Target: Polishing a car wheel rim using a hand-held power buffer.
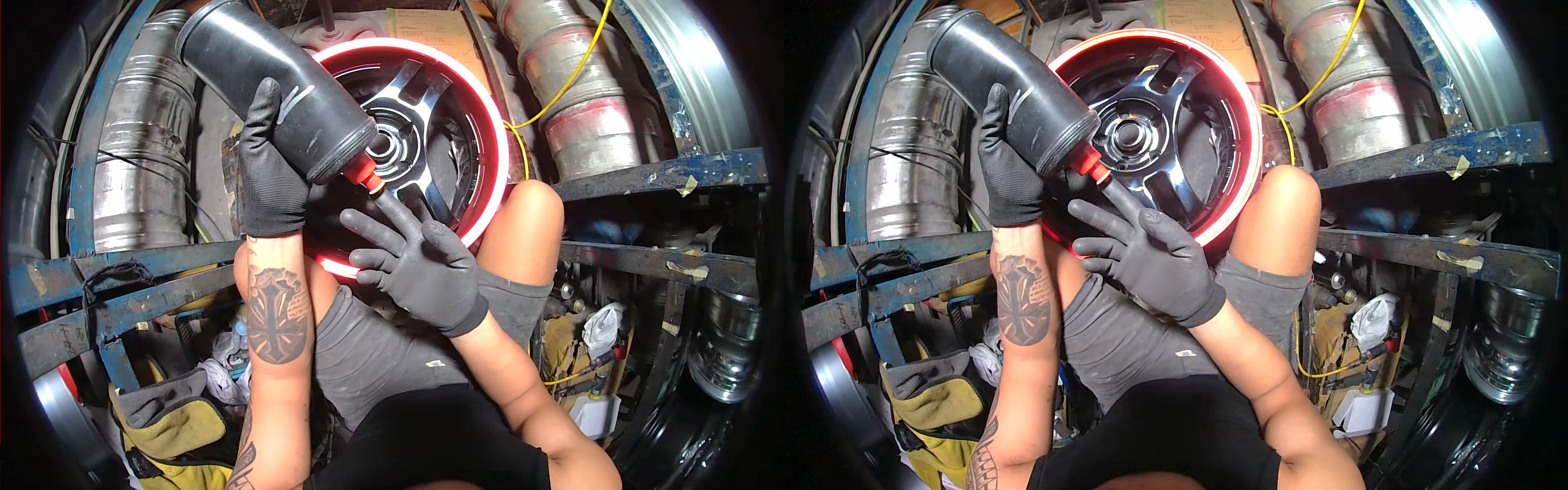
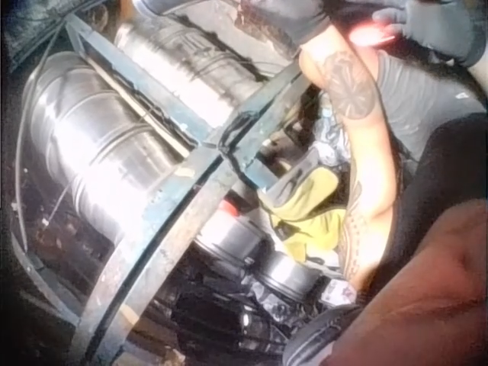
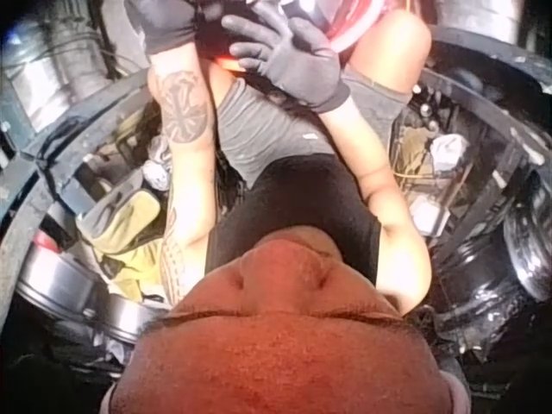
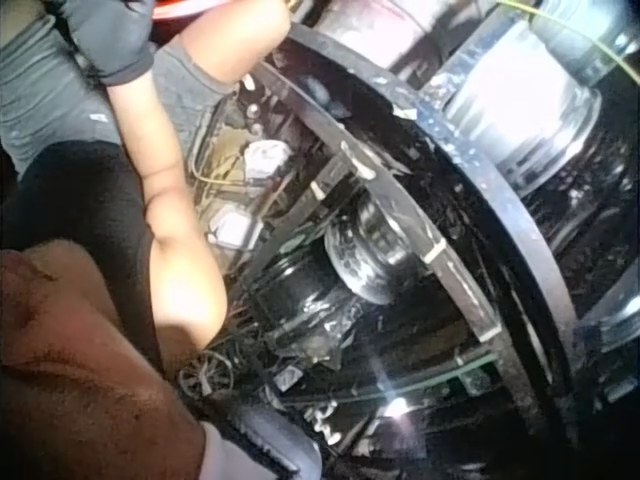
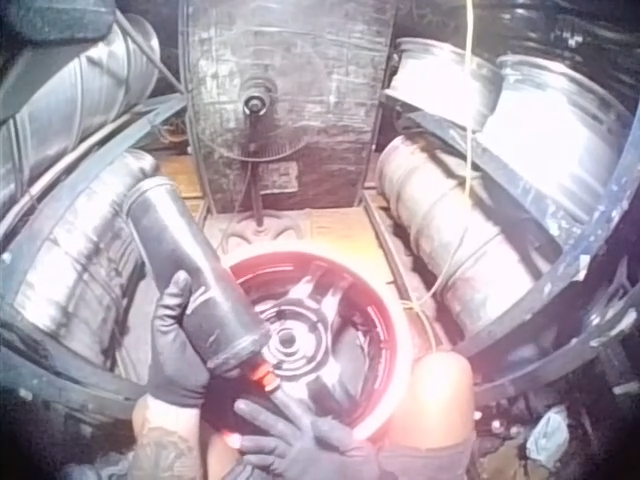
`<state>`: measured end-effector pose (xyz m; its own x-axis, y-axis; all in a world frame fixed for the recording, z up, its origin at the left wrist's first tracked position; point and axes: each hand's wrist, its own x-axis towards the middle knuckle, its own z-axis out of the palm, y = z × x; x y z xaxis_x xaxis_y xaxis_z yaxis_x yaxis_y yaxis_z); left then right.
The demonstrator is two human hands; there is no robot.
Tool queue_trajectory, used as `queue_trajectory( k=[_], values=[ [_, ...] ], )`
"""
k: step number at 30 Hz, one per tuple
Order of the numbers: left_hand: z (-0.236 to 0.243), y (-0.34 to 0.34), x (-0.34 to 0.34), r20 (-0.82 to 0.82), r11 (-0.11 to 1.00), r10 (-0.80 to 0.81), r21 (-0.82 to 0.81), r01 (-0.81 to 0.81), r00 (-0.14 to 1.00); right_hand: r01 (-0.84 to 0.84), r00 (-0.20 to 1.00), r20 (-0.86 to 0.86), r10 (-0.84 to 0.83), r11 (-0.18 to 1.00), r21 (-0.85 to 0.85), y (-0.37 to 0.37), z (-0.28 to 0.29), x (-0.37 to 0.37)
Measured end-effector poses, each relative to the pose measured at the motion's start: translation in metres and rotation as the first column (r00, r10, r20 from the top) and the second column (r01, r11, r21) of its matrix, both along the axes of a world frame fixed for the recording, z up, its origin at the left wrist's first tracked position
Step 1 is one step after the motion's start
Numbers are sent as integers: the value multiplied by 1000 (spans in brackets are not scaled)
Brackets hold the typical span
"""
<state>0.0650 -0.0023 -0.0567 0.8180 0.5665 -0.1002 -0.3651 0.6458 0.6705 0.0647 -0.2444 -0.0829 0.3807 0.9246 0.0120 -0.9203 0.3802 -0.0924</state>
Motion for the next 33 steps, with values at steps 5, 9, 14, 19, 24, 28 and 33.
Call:
queue_trajectory(
  k=[5,9,14,19,24,28,33],
  values=[
    [1,-2,2,76,999,-22,-40,25,997,3,1000,20,-3,1000,-12,-1,-7,0],
    [4,-4,2,56,1000,-7,-5,7,998,-7,1000,19,7,1000,-29,-2,-7,-1],
    [5,-7,-4,-71,987,46,157,-34,996,-51,998,29,53,995,-83,-4,-8,-6],
    [-12,-5,-7,-44,723,200,681,-117,979,-58,972,215,91,986,-155,-20,-9,-8],
    [-19,17,-7,110,449,261,866,-221,959,220,668,628,398,701,-678,-93,-4,1],
    [-13,13,-24,55,621,341,736,-269,938,694,81,662,745,435,-574,-128,-24,-7],
    [-12,16,-36,-90,875,219,458,-155,971,806,-144,624,768,457,-376,-104,-49,-34]
  ],
)
